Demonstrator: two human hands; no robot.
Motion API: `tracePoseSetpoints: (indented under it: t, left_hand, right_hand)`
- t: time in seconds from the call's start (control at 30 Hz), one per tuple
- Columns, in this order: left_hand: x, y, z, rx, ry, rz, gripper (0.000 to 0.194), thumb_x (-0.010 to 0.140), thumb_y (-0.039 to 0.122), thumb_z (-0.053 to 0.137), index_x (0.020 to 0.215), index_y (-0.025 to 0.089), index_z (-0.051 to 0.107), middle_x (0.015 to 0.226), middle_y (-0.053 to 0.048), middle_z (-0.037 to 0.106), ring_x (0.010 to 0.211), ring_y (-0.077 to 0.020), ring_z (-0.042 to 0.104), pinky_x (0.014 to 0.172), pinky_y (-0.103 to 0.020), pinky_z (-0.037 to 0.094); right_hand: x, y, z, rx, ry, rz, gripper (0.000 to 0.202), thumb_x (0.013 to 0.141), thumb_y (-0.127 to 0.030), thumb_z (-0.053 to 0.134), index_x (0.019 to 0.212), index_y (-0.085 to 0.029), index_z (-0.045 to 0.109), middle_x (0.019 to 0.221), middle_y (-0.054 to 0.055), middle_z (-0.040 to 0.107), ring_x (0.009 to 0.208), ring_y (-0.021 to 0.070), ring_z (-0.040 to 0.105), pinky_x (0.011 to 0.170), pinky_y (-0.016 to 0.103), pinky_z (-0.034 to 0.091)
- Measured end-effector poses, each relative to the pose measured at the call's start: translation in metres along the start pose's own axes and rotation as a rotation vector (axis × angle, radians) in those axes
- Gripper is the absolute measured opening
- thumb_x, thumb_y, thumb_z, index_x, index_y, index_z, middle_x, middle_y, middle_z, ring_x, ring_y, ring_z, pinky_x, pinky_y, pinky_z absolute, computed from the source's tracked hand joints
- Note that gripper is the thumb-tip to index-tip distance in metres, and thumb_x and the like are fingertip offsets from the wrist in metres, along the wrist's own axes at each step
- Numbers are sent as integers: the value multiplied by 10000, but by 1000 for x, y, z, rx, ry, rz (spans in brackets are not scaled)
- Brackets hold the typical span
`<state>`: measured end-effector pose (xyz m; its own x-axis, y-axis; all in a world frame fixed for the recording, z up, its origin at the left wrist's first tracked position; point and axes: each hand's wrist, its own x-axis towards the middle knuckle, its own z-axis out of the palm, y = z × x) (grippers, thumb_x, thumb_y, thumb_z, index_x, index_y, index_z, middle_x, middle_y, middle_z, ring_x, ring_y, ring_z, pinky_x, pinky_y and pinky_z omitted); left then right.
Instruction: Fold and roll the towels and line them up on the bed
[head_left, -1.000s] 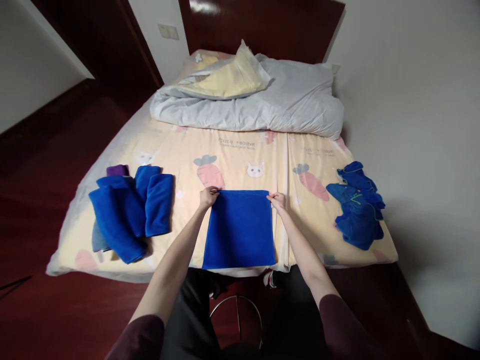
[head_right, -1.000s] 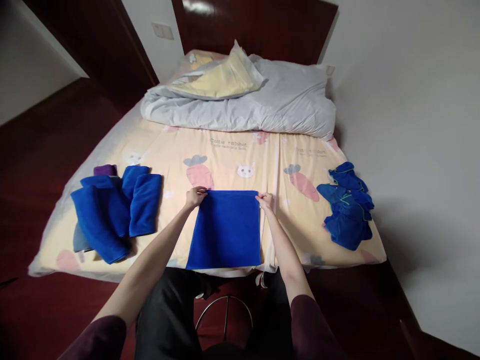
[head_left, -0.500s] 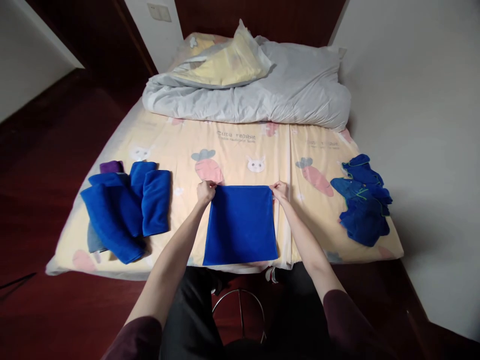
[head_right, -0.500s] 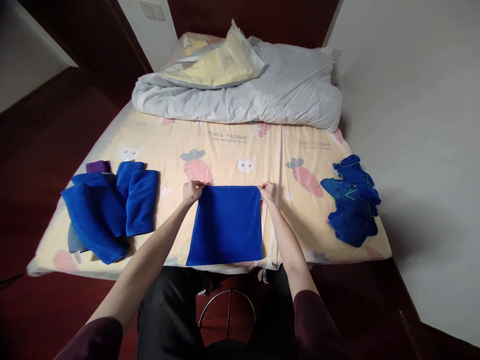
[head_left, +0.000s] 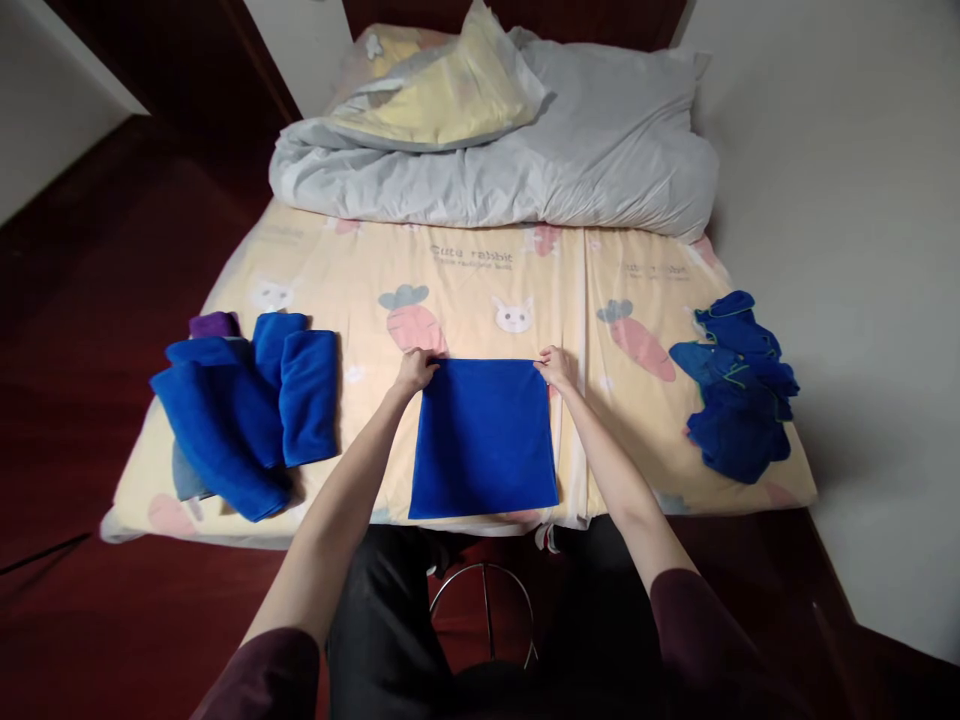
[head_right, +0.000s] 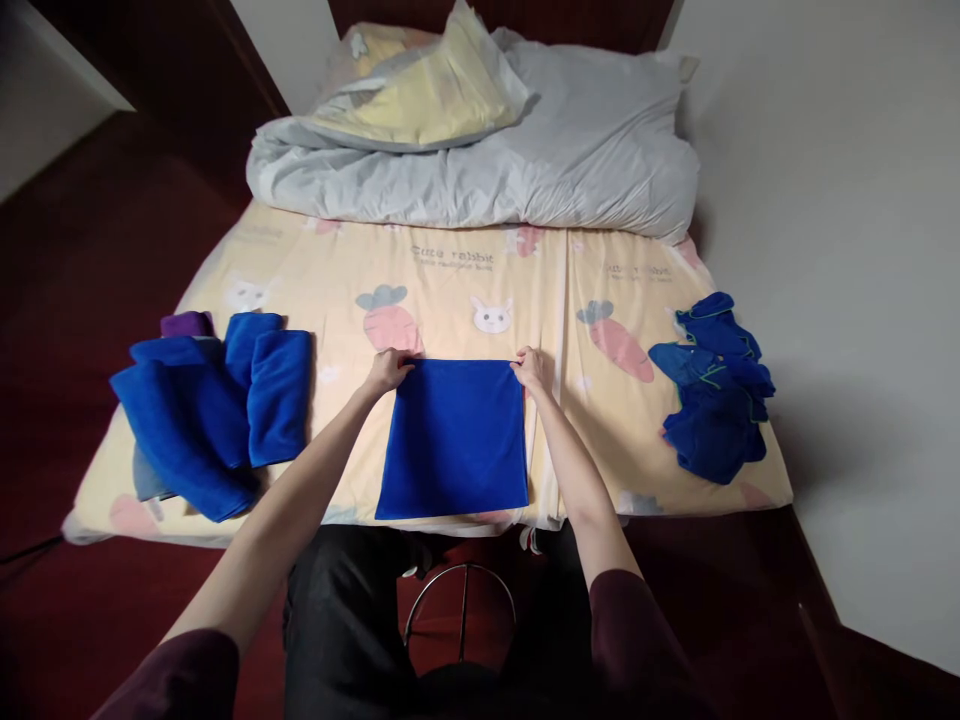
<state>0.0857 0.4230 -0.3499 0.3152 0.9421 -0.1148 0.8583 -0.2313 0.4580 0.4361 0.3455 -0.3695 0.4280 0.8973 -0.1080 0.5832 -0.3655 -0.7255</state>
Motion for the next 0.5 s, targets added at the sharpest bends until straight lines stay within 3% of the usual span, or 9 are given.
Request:
tracePoseSetpoints:
  t: [0.13, 0.2, 0.27, 0.37, 0.43, 0.5]
  left_hand:
    - [5, -1, -10, -1, -141, -87, 188, 751, 197, 744, 930, 150, 769, 813, -65, 723, 878, -241, 680, 832, -296, 511]
    - [7, -2, -14, 5, -148, -109, 111, 749, 192, 741, 847, 144, 757, 777, -67, 704, 860, -248, 680, 820, -301, 502]
    - [8, -1, -17, -8, -68, -119, 104, 787, 190, 702, 859, 134, 753, 847, -98, 714, 892, -270, 679, 842, -328, 501]
    - [2, 10, -14, -28, 149, -130, 261, 884, 177, 580, 1092, 116, 727, 1101, -170, 696, 1041, -308, 650, 945, -391, 492]
    - [-9, 24, -5, -18, 270, -101, 397, 932, 172, 502, 1302, 121, 637, 1293, -203, 620, 1221, -340, 573, 1067, -451, 436]
    - [-25, 39, 8, -8, 319, -6, 493, 974, 209, 453, 1458, 145, 519, 1477, -202, 507, 1405, -356, 432, 1176, -503, 332]
  right_hand:
    - [10, -1, -3, -154, -98, 8, 241, 666, -193, 848, 796, -196, 644, 869, 26, 678, 887, 193, 649, 823, 302, 527]
    - [16, -1, -4, -161, -130, -13, 233, 668, -186, 844, 776, -196, 637, 832, 13, 664, 851, 180, 638, 790, 282, 524]
    - [22, -2, -4, -148, -127, -28, 174, 723, -180, 806, 787, -193, 645, 805, 9, 653, 816, 173, 630, 776, 279, 530]
    - [20, -11, 1, -169, -43, -45, 39, 847, -173, 697, 884, -171, 686, 914, 67, 678, 905, 213, 645, 863, 347, 552]
    - [6, -24, 8, -191, 43, -131, 156, 922, -169, 604, 1042, -150, 701, 1128, 143, 670, 1083, 269, 626, 987, 432, 526]
    - [-21, -40, 18, -214, 107, -282, 303, 986, -190, 522, 1254, -142, 654, 1376, 195, 579, 1293, 324, 528, 1117, 516, 438]
